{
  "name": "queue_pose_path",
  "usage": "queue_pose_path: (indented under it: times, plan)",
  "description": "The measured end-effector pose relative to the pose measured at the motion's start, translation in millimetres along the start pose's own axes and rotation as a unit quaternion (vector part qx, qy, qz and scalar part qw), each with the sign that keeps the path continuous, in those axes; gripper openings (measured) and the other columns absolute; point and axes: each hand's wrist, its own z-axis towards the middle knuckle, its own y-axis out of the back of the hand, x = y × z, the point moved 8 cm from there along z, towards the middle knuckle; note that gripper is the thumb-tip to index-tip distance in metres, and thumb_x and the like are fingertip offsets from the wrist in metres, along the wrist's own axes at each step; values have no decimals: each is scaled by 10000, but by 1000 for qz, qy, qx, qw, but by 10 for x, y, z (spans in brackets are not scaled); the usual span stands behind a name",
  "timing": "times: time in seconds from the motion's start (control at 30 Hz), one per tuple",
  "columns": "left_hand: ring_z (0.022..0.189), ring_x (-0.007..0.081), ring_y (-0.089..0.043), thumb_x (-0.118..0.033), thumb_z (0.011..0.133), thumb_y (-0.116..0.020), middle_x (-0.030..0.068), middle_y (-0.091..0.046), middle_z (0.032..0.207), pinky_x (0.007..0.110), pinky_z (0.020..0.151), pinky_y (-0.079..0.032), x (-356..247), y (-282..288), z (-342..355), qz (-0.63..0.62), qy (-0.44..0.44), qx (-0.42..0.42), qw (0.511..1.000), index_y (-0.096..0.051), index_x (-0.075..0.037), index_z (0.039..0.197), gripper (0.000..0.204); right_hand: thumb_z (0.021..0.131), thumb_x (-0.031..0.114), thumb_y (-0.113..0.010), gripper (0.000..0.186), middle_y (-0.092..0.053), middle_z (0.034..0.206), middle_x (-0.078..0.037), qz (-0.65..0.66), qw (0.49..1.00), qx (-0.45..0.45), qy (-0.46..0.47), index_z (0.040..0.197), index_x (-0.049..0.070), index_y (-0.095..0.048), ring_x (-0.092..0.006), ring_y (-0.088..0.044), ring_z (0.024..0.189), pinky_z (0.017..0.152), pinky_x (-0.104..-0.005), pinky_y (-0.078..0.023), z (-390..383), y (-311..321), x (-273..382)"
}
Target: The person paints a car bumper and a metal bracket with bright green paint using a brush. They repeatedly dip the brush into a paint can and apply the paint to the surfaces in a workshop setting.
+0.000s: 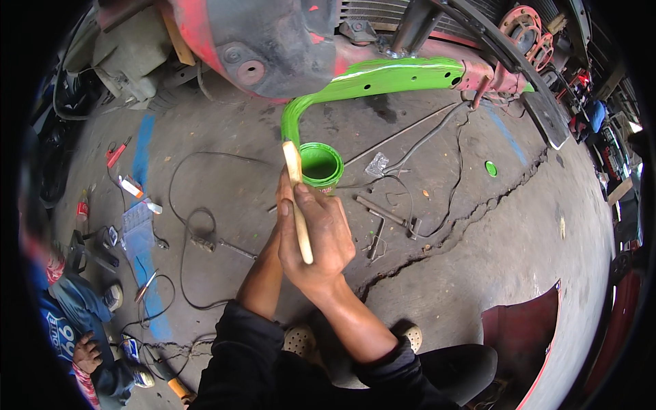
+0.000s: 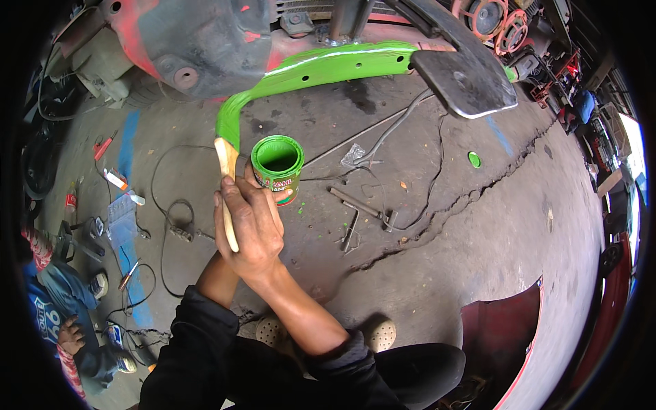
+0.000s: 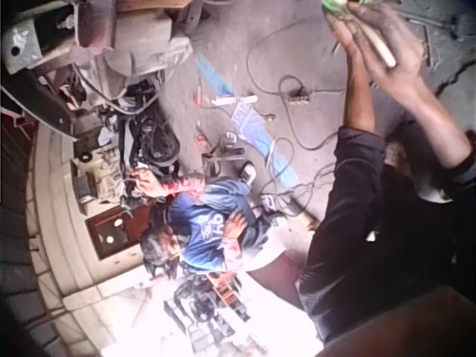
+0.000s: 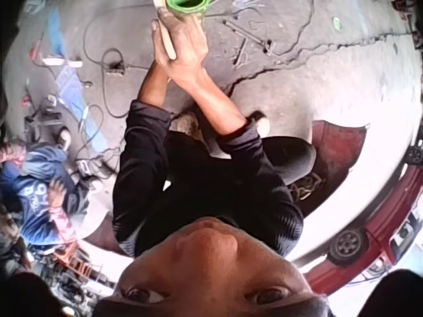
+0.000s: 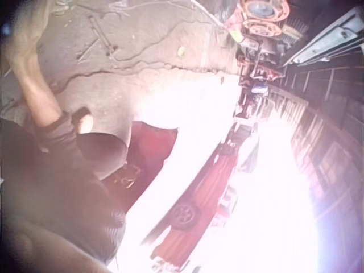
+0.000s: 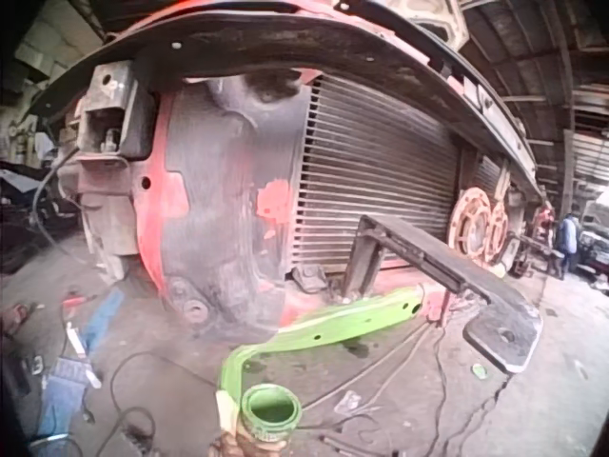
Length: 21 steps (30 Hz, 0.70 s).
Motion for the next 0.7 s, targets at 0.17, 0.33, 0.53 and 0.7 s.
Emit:
queue_pose_path:
  times: [0.17, 0.33, 0.53, 0.7]
  plan:
    - [1094, 196, -575, -29, 862, -634, 88, -606, 1179, 342, 988, -455, -230, -195, 6, 133, -158, 64, 976, -453, -85, 1296, 473, 726, -102, -730, 302, -678, 939, -213, 130, 991, 25, -25, 1010, -76, -628, -292, -666, 740, 728, -350, -533, -12, 66, 82]
    - [1088, 294, -563, -328, 636, -827, 155, -550, 1191, 388, 892, -496, 270, 799, 191, 331, -53, -94, 937, -406, -32, 1295, 836, 785, -57, -721, 239, -691, 966, -208, 137, 987, 12, -79, 1010, -72, -640, -277, -683, 832, 740, -348, -531, 37, -73, -226]
    - [1187, 331, -528, -191, 450, -912, 179, -526, 1273, 418, 1004, -440, -163, 418, 77, 481, -115, -142, 857, -370, -30, 1337, 1052, 902, 72, -661, 296, -668, 1013, -210, 120, 974, -62, -179, 1149, -61, -569, -191, -653, 881, 787, -291, -531, -342, 208, -876]
    - [1180, 349, -525, -185, 447, -917, 187, -526, 1257, 430, 999, -436, -184, 488, 21, 514, -132, -147, 835, -370, -32, 1338, 1056, 903, 24, -626, 284, -672, 981, -248, 57, 998, 3, -28, 1171, -28, -546, -215, -633, 757, 657, -309, -507, -451, 276, -469]
